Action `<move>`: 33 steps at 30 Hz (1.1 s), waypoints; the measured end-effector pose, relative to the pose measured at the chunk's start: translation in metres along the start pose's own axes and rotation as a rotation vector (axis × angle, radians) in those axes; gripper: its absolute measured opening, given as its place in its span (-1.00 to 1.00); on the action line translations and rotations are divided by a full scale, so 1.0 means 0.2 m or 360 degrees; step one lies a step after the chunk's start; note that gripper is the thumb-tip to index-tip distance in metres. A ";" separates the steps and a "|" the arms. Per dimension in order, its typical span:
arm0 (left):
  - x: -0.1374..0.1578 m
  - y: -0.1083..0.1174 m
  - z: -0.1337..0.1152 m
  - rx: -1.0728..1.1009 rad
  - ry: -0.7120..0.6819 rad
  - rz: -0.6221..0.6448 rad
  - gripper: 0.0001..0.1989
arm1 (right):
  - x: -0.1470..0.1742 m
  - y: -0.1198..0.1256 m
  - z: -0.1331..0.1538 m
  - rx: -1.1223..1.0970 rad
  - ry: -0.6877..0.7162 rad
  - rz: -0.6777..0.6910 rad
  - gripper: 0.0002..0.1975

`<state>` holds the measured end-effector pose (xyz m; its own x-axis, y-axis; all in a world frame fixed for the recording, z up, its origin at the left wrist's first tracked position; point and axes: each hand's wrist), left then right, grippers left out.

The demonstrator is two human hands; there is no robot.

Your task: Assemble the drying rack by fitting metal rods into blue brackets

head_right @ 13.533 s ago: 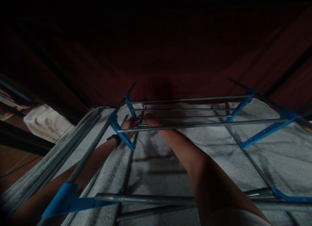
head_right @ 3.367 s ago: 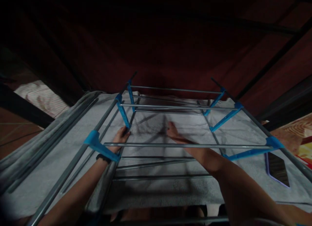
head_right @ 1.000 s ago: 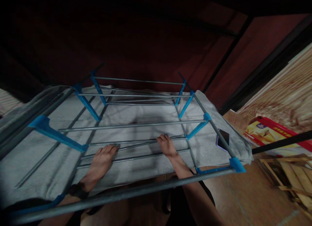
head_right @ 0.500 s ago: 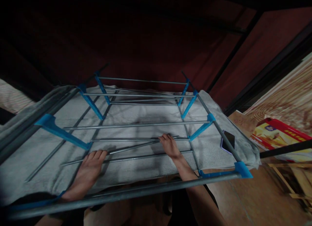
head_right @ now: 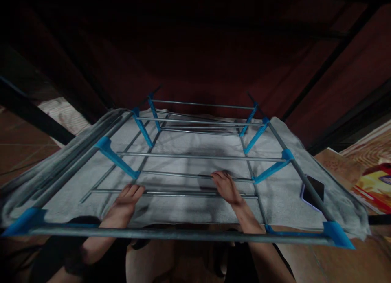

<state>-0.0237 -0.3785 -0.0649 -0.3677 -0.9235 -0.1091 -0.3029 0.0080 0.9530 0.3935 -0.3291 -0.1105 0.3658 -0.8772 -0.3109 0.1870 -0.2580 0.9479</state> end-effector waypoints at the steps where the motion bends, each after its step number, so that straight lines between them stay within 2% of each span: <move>1: -0.02 -0.01 -0.05 0.0013 -0.0037 -0.0013 -0.51 | 0.01 0.02 0.02 -0.0120 -0.0009 0.0024 -0.67; 5: -0.12 -0.09 -0.22 -0.0034 -0.0141 -0.0036 -0.65 | 0.07 0.14 0.08 -0.0557 -0.0069 0.0347 -0.65; 7: -0.16 -0.12 -0.28 -0.0067 -0.0146 -0.0065 -0.70 | 0.12 0.16 0.09 -0.0563 -0.0061 0.0478 -0.66; 9: -0.17 -0.14 -0.31 -0.0070 -0.0145 -0.0067 -0.70 | 0.15 0.15 0.10 -0.0483 -0.0012 0.0505 -0.68; 14: -0.15 -0.10 -0.31 0.0002 -0.0090 0.0015 -0.68 | 0.16 0.05 0.12 -0.0109 0.0115 0.0340 -0.71; 19: -0.19 -0.10 -0.30 -0.0050 -0.0022 0.0035 -0.61 | 0.09 0.06 0.12 0.0184 0.0104 0.0306 -0.69; 22: -0.24 -0.15 -0.32 -0.0089 -0.0064 0.0087 -0.62 | 0.07 0.07 0.08 0.0228 0.0073 0.0388 -0.70; 28: -0.34 -0.28 -0.38 -0.0010 -0.0112 0.0209 -0.55 | 0.06 0.08 -0.01 0.0239 -0.0089 0.0696 -0.73; 33: -0.39 -0.28 -0.32 0.0053 -0.0092 0.0250 -0.50 | 0.05 0.06 0.00 0.0194 -0.0121 0.0695 -0.74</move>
<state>0.0789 -0.3316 -0.0913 -0.4625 -0.8863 0.0233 -0.2666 0.1641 0.9497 0.4001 -0.3417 -0.1018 0.3180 -0.9403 0.1211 -0.0799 0.1007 0.9917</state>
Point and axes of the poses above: each hand's wrist, its own x-axis away from the middle knuckle, its own y-axis out of the back of the hand, z = x × y, and after that the axes turned 15 degrees about x, right-handed
